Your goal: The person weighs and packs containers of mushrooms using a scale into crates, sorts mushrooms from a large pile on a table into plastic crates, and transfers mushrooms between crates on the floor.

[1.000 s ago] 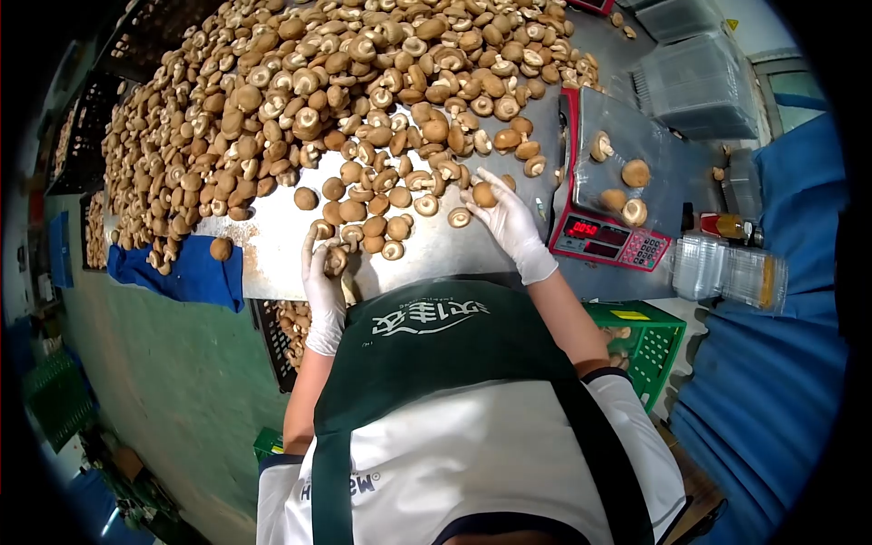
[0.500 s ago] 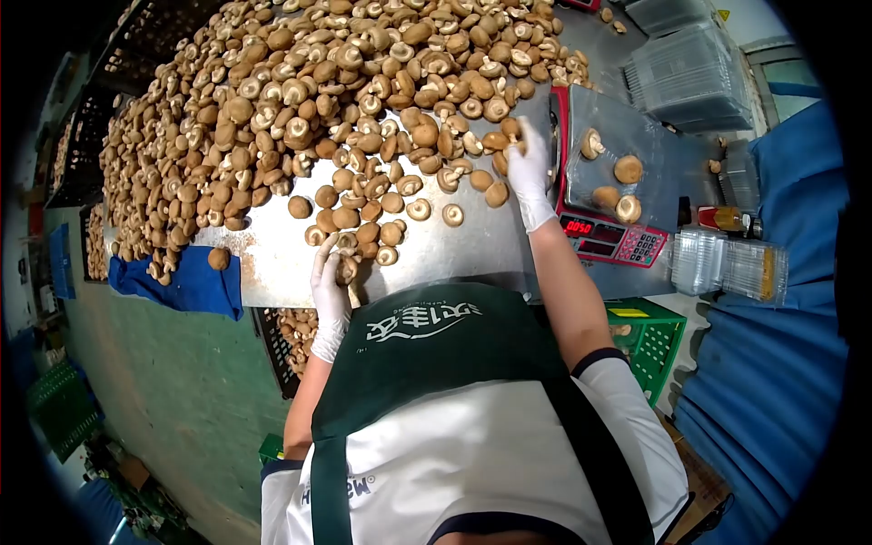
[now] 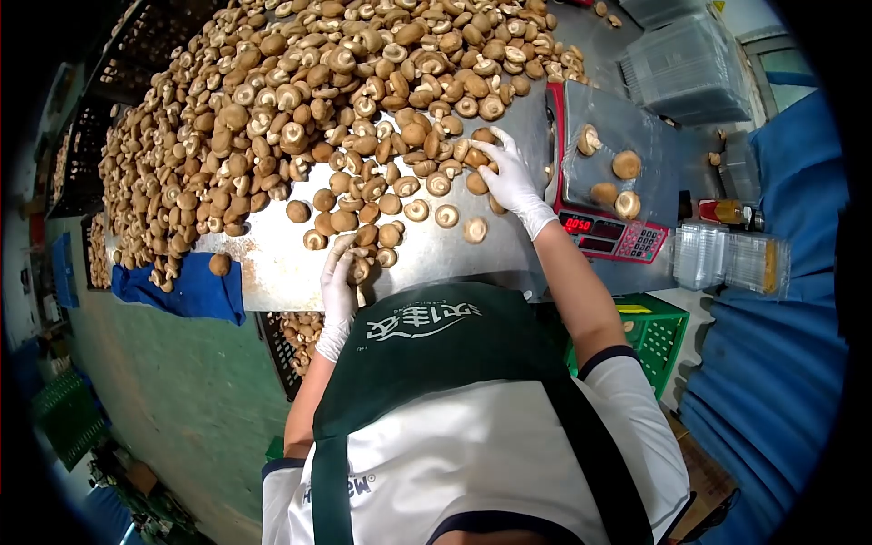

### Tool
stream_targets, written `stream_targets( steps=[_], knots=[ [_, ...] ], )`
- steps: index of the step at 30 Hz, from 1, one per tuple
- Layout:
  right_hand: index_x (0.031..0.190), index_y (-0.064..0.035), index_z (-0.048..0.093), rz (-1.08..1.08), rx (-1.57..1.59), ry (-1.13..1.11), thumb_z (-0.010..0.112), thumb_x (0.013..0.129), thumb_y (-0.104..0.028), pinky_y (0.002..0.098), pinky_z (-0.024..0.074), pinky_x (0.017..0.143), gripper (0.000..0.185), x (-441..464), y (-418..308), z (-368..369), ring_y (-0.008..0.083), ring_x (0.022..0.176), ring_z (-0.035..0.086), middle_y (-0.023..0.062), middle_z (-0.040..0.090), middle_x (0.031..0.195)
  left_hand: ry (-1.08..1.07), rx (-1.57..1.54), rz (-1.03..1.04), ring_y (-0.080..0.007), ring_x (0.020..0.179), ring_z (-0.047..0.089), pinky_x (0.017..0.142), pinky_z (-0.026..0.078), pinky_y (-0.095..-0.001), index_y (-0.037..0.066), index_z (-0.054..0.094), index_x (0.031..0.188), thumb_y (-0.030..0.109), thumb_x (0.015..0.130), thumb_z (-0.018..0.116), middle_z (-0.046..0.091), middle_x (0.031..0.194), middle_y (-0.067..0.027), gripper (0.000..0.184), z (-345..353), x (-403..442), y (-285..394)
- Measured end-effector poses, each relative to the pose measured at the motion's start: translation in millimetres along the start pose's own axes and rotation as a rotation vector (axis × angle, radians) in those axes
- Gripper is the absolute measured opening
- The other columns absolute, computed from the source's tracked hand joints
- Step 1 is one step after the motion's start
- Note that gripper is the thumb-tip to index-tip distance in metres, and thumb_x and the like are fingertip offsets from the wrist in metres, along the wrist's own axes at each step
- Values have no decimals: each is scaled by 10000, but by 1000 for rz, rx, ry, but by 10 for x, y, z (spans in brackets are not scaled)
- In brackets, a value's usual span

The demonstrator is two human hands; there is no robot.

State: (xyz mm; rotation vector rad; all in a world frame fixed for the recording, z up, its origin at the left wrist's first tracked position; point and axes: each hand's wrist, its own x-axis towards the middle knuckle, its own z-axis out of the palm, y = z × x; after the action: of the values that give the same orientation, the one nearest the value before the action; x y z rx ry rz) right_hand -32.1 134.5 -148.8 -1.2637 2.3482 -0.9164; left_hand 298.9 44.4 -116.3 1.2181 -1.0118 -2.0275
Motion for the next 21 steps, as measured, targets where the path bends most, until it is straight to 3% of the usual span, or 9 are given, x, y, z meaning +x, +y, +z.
stream_targets(
  steps=[4,9,15,21],
  knots=[
    [1198,-119,637,-37,119,-22,605,865,-106,389,406,1047,335,70,141,-13,342,1258,468,120,415,1437,-13,-10,7,-91,820,584,731,466,-200,-10,589,1224,100,989,480,658,957,-65,282,-33,9,-31],
    [1275,-127,591,1,-189,-116,634,855,-195,401,341,1094,428,-50,-143,-132,316,1318,408,105,379,1472,2,-30,9,-94,828,588,736,469,-201,-12,588,1226,93,987,479,660,975,-70,283,-53,0,-76],
    [1164,-54,655,-25,-46,78,594,892,-162,391,368,1056,299,3,-22,-56,311,1233,474,113,518,1348,-53,-11,11,-104,882,605,783,476,-210,-8,586,1237,89,983,477,663,987,-71,293,-47,-28,-53],
    [1079,15,670,-19,318,163,563,918,-115,348,408,1006,233,-153,-214,-46,283,1143,548,129,602,1209,-69,53,16,-125,915,609,849,467,-233,-12,580,1248,97,978,475,664,989,-75,310,-18,-41,-56]
  ],
)
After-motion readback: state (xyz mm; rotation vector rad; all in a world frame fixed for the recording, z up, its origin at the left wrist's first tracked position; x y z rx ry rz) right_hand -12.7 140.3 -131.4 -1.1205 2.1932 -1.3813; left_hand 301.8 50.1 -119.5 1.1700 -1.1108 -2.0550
